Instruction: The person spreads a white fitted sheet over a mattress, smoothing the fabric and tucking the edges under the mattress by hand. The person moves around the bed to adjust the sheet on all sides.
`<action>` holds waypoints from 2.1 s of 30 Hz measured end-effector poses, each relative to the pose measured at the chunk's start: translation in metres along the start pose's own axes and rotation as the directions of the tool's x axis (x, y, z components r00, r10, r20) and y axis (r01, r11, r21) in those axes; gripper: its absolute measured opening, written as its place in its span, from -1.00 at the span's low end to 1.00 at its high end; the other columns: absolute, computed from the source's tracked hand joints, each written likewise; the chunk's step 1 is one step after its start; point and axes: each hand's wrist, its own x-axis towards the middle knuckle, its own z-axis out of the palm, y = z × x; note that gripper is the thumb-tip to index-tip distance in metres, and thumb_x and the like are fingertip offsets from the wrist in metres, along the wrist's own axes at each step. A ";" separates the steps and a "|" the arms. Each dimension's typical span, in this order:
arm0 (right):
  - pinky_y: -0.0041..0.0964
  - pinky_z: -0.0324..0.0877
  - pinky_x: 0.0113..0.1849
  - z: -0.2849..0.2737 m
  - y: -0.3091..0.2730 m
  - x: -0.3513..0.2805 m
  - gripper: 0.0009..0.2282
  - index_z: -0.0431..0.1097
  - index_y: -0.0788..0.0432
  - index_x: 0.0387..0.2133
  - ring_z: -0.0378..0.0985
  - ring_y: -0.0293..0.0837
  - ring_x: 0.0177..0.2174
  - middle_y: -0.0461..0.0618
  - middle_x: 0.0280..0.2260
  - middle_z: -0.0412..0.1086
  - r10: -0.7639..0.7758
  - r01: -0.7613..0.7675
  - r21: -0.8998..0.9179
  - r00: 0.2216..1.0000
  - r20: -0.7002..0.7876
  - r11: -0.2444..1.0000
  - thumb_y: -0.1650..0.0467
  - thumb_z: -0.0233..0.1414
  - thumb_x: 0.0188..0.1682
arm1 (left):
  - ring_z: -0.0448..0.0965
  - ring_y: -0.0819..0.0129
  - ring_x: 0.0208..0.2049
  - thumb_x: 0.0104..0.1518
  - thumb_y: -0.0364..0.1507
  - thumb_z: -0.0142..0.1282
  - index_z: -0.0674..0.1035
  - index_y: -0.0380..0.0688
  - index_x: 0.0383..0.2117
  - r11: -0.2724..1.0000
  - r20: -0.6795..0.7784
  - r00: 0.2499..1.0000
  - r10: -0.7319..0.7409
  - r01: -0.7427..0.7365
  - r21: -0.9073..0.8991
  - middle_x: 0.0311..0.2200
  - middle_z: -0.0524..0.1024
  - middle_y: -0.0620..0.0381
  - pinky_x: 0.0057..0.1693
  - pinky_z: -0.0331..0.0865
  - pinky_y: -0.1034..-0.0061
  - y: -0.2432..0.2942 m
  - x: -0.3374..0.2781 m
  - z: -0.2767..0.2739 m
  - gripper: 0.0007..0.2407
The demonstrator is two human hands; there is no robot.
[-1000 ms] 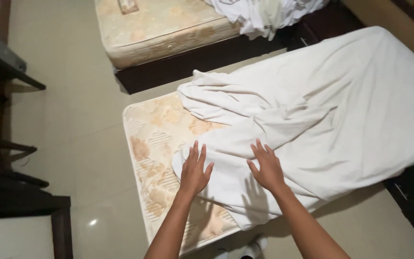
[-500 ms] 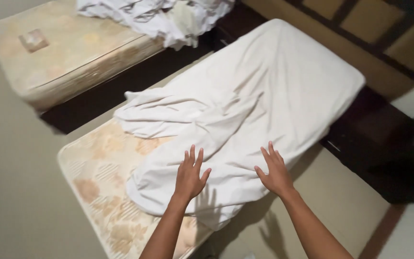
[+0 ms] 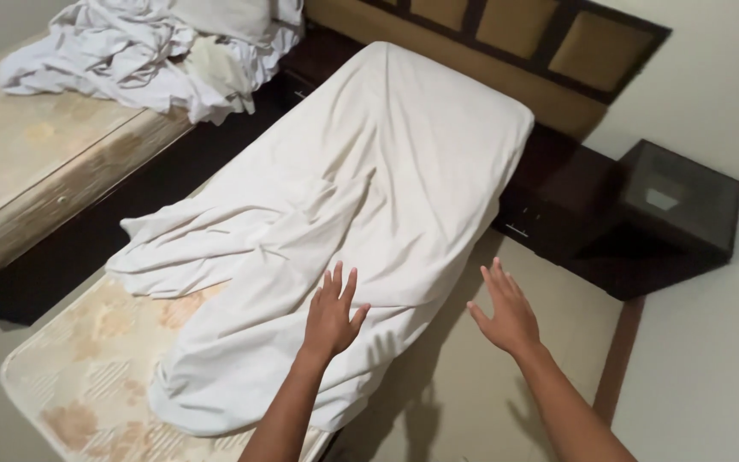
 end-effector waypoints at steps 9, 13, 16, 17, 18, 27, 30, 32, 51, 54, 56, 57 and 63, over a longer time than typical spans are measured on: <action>-0.01 -0.10 0.31 -0.011 0.124 0.016 -0.26 -0.08 -0.10 0.39 -0.12 0.01 0.38 -0.11 0.45 -0.29 -0.103 0.105 0.021 0.991 -0.089 0.994 0.12 0.10 -0.07 | -0.01 -0.20 0.41 0.19 -0.14 0.11 0.15 0.01 0.39 0.995 0.067 0.995 -0.073 0.069 0.069 0.44 -0.06 -0.14 0.34 0.08 -0.05 0.089 0.025 0.048 -0.35; -0.01 -0.10 0.31 -0.023 0.163 0.024 -0.26 -0.08 -0.09 0.39 -0.13 0.01 0.38 -0.11 0.45 -0.28 -0.127 0.128 0.016 0.990 -0.067 0.992 0.12 0.10 -0.08 | -0.02 -0.20 0.42 0.21 -0.14 0.09 0.15 0.01 0.39 0.988 0.058 0.991 -0.122 0.116 0.103 0.44 -0.07 -0.13 0.34 0.07 -0.05 0.124 0.033 0.068 -0.37; -0.01 -0.08 0.30 -0.024 0.198 0.026 -0.25 -0.07 -0.07 0.39 -0.12 0.02 0.37 -0.10 0.46 -0.26 -0.146 0.148 0.024 0.986 -0.079 0.989 0.12 0.09 -0.08 | -0.02 -0.20 0.42 0.21 -0.14 0.07 0.15 -0.01 0.39 0.987 0.057 0.990 -0.128 0.121 0.110 0.44 -0.07 -0.15 0.34 0.07 -0.05 0.148 0.034 0.084 -0.37; 0.00 -0.06 0.30 -0.026 0.212 0.026 -0.25 -0.07 -0.06 0.39 -0.11 0.03 0.37 -0.08 0.46 -0.24 -0.156 0.160 0.027 0.983 -0.099 0.987 0.12 0.09 -0.08 | -0.02 -0.20 0.42 0.22 -0.14 0.07 0.15 -0.01 0.39 0.987 0.060 0.990 -0.125 0.118 0.113 0.45 -0.07 -0.15 0.35 0.06 -0.04 0.157 0.035 0.090 -0.38; 0.01 -0.05 0.30 -0.026 0.220 0.029 -0.26 -0.06 -0.05 0.39 -0.10 0.04 0.37 -0.07 0.46 -0.23 -0.166 0.172 0.036 0.978 -0.127 0.984 0.11 0.09 -0.07 | -0.02 -0.19 0.42 0.23 -0.14 0.07 0.15 -0.01 0.39 0.986 0.059 0.991 -0.117 0.109 0.124 0.45 -0.07 -0.15 0.36 0.06 -0.03 0.161 0.040 0.092 -0.38; 0.00 0.00 0.28 -0.058 0.274 0.057 -0.26 -0.09 -0.11 0.40 -0.13 0.02 0.39 -0.13 0.46 -0.24 -0.076 0.080 0.064 0.995 -0.066 0.995 0.11 0.07 -0.07 | -0.01 -0.17 0.42 0.22 -0.16 0.08 0.16 0.01 0.39 0.983 0.092 0.986 -0.137 0.123 0.139 0.45 -0.06 -0.14 0.37 0.06 0.04 0.198 0.078 0.114 -0.39; -0.01 -0.04 0.29 -0.048 0.289 0.083 -0.26 -0.08 -0.10 0.40 -0.13 0.01 0.38 -0.12 0.46 -0.23 -0.097 0.099 0.037 0.994 -0.055 0.994 0.11 0.07 -0.07 | -0.01 -0.19 0.41 0.21 -0.18 0.09 0.15 -0.02 0.38 0.985 0.086 0.987 -0.134 0.124 0.116 0.44 -0.06 -0.17 0.35 0.05 0.02 0.197 0.094 0.130 -0.38; -0.01 -0.05 0.30 -0.045 0.295 0.101 -0.26 -0.07 -0.08 0.40 -0.12 0.01 0.38 -0.10 0.45 -0.22 -0.113 0.115 0.035 0.992 -0.057 0.993 0.11 0.07 -0.07 | 0.01 -0.20 0.41 0.21 -0.18 0.10 0.17 -0.01 0.38 0.987 0.074 0.989 -0.127 0.119 0.107 0.44 -0.05 -0.17 0.35 0.07 0.03 0.195 0.107 0.144 -0.38; -0.03 -0.15 0.32 0.056 0.245 0.309 -0.25 -0.10 -0.07 0.40 -0.15 0.02 0.38 -0.08 0.45 -0.23 -0.339 0.351 -0.007 0.909 0.242 0.936 0.16 0.10 -0.07 | -0.01 -0.20 0.41 0.23 -0.12 0.04 0.15 -0.06 0.39 0.887 0.240 0.860 -0.450 0.398 0.235 0.44 -0.05 -0.18 0.37 0.05 0.07 0.059 0.169 0.260 -0.38; -0.03 -0.16 0.32 0.094 0.225 0.330 -0.27 -0.09 -0.06 0.39 -0.15 0.03 0.38 -0.07 0.45 -0.22 -0.383 0.400 -0.004 0.880 0.281 0.917 0.15 0.08 -0.06 | -0.01 -0.16 0.42 0.22 -0.15 0.03 0.15 -0.05 0.40 0.849 0.270 0.808 -0.523 0.469 0.241 0.45 -0.06 -0.16 0.39 0.04 0.08 0.037 0.157 0.274 -0.38; -0.01 -0.16 0.32 0.124 0.210 0.339 -0.28 -0.09 -0.05 0.39 -0.15 0.04 0.38 -0.07 0.45 -0.22 -0.399 0.426 -0.013 0.858 0.323 0.905 0.13 0.07 -0.04 | -0.02 -0.16 0.43 0.22 -0.15 0.04 0.13 -0.04 0.40 0.828 0.306 0.771 -0.559 0.502 0.250 0.45 -0.07 -0.15 0.39 0.03 0.08 0.023 0.147 0.292 -0.37; 0.00 -0.17 0.32 0.138 0.205 0.343 -0.29 -0.08 -0.05 0.39 -0.16 0.05 0.38 -0.06 0.45 -0.23 -0.405 0.441 -0.029 0.845 0.348 0.897 0.12 0.06 -0.02 | -0.03 -0.16 0.43 0.22 -0.15 0.04 0.12 -0.03 0.40 0.817 0.336 0.745 -0.577 0.517 0.255 0.45 -0.08 -0.13 0.39 0.01 0.09 0.018 0.143 0.303 -0.37; 0.05 -0.17 0.32 0.241 0.168 0.357 -0.33 -0.01 -0.01 0.37 -0.16 0.09 0.38 -0.03 0.43 -0.19 -0.499 0.528 0.052 0.759 0.417 0.847 0.12 0.04 -0.01 | -0.08 -0.11 0.46 0.26 -0.16 0.01 0.05 -0.07 0.42 0.750 0.427 0.622 -0.656 0.602 0.274 0.47 -0.10 -0.10 0.44 -0.03 0.14 -0.011 0.117 0.362 -0.36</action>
